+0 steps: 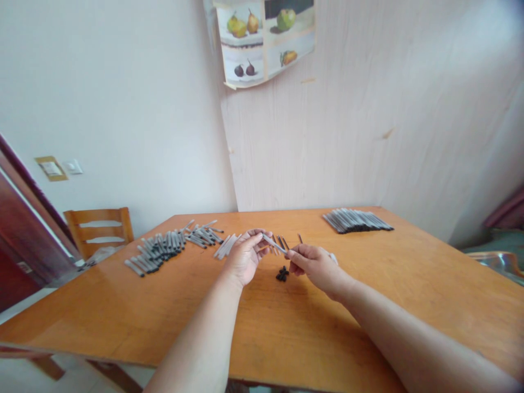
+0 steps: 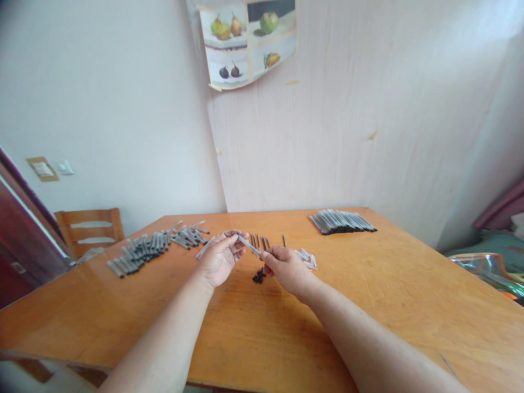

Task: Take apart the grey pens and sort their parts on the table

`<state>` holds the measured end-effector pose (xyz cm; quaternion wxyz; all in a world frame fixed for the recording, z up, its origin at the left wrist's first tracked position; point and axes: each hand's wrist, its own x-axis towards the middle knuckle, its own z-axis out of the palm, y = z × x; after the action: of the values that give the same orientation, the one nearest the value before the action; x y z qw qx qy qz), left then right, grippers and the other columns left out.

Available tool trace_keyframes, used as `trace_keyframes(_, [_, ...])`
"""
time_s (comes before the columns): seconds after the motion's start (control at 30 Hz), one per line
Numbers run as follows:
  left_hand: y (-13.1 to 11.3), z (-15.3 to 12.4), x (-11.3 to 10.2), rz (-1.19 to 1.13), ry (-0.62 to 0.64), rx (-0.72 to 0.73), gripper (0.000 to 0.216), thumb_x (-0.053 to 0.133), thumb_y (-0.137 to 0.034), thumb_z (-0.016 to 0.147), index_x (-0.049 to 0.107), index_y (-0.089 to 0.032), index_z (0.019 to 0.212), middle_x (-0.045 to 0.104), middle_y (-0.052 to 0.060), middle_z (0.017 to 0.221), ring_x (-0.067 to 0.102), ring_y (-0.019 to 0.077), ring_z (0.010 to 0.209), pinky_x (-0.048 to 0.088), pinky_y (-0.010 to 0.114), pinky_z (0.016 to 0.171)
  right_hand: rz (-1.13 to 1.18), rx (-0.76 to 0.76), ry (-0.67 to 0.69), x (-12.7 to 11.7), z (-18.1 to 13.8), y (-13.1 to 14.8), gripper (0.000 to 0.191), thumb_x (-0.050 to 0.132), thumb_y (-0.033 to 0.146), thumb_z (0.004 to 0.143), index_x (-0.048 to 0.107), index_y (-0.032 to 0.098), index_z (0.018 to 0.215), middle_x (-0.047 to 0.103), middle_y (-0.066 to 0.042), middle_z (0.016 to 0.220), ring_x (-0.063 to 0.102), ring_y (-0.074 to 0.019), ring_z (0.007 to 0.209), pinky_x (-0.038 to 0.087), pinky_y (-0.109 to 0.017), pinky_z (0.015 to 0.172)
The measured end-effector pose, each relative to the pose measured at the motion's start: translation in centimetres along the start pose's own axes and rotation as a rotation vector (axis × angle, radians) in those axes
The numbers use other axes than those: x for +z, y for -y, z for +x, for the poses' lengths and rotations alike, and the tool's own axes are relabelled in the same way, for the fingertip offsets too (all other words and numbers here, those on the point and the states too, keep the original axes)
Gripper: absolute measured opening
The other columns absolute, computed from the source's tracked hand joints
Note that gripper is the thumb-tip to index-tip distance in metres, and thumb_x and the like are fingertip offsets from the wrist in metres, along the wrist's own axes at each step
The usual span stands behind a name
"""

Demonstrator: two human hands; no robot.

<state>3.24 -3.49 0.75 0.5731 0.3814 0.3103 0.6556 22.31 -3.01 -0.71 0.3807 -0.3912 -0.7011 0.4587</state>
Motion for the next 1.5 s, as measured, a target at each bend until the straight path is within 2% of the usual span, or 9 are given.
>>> trace_keyframes(0.13, [0.1,0.1,-0.2,-0.002,-0.002,0.020,0.017,0.070,-0.019,0.073,0.063,-0.017,0.088,0.069,0.005,0.096,0.063,0.0128,0.083,0.047,0.024,0.069,0.029,-0.039,-0.037,0.0,0.1,-0.3,0.026,0.061,0.042,0.078,0.056,0.018,0.087,0.060,0.000,0.070,0.053,-0.0117,0.061,0.041,-0.024,0.058])
trace_keyframes(0.3, [-0.1,0.1,-0.3,-0.022,0.018,0.023,0.016,0.071,-0.019,0.072,0.064,-0.017,0.087,0.069,0.003,0.098,0.063,0.0123,0.086,0.046,0.024,0.072,0.022,-0.049,-0.033,-0.3,0.5,-0.9,0.025,0.057,0.044,0.081,0.057,0.019,0.083,0.058,0.001,0.067,0.051,-0.0118,0.060,0.041,-0.024,0.059])
trace_keyframes(0.6, [-0.6,-0.1,-0.2,-0.058,0.078,0.037,0.012,0.069,-0.017,0.075,0.065,-0.017,0.086,0.070,0.006,0.100,0.063,0.0162,0.100,0.045,0.027,0.083,0.322,0.058,0.166,-0.7,-0.1,0.0,0.032,0.059,0.047,0.081,0.059,0.016,0.077,0.063,-0.002,0.066,0.052,-0.0102,0.056,0.041,-0.023,0.057])
trace_keyframes(0.9, [-1.1,-0.6,0.0,-0.057,0.143,0.042,0.015,0.070,-0.017,0.074,0.066,-0.018,0.088,0.071,0.006,0.097,0.064,0.0171,0.097,0.045,0.029,0.085,0.551,0.163,0.296,-1.2,-0.4,0.2,0.032,0.064,0.045,0.079,0.062,0.013,0.080,0.061,-0.002,0.060,0.051,-0.0092,0.050,0.037,-0.022,0.051])
trace_keyframes(1.1, [-0.6,-0.8,0.7,0.022,0.160,-0.027,0.028,0.070,-0.028,0.077,0.066,-0.019,0.102,0.070,0.008,0.102,0.065,0.0179,0.093,0.045,0.030,0.083,0.513,0.101,0.194,-1.5,0.1,0.1,0.033,0.064,0.047,0.079,0.062,0.014,0.085,0.062,-0.002,0.063,0.050,-0.0088,0.051,0.037,-0.022,0.051])
trace_keyframes(1.27, [0.5,-1.2,1.3,0.221,0.261,-0.104,0.025,0.070,-0.032,0.077,0.068,-0.015,0.095,0.070,0.011,0.103,0.065,0.0201,0.095,0.044,0.031,0.084,0.367,0.077,0.155,-1.2,0.0,0.2,0.040,0.061,0.054,0.077,0.061,0.014,0.079,0.063,-0.004,0.066,0.053,-0.0101,0.056,0.041,-0.023,0.056])
trace_keyframes(1.33, [0.6,-1.1,1.3,0.242,0.238,-0.093,0.023,0.069,-0.033,0.077,0.067,-0.016,0.093,0.070,0.011,0.103,0.065,0.0197,0.095,0.044,0.030,0.082,0.292,0.071,0.125,-1.5,0.1,0.4,0.041,0.059,0.055,0.079,0.061,0.014,0.078,0.065,-0.006,0.073,0.056,-0.0108,0.061,0.042,-0.023,0.058])
trace_keyframes(1.4, [0.5,-0.9,1.1,0.230,0.180,-0.078,0.023,0.068,-0.033,0.077,0.066,-0.015,0.092,0.070,0.011,0.101,0.065,0.0194,0.092,0.045,0.030,0.079,0.223,0.062,0.017,-2.5,0.5,0.4,0.037,0.058,0.052,0.079,0.061,0.015,0.079,0.065,-0.006,0.075,0.056,-0.0111,0.063,0.042,-0.022,0.056])
trace_keyframes(1.5, [0.2,-0.5,0.9,0.193,0.100,-0.056,0.024,0.068,-0.034,0.077,0.063,-0.015,0.091,0.071,0.011,0.097,0.067,0.0195,0.086,0.046,0.029,0.074,0.139,0.075,-0.241,-4.8,1.2,0.3,0.026,0.059,0.042,0.078,0.058,0.016,0.080,0.062,-0.003,0.070,0.050,-0.0099,0.056,0.037,-0.022,0.049])
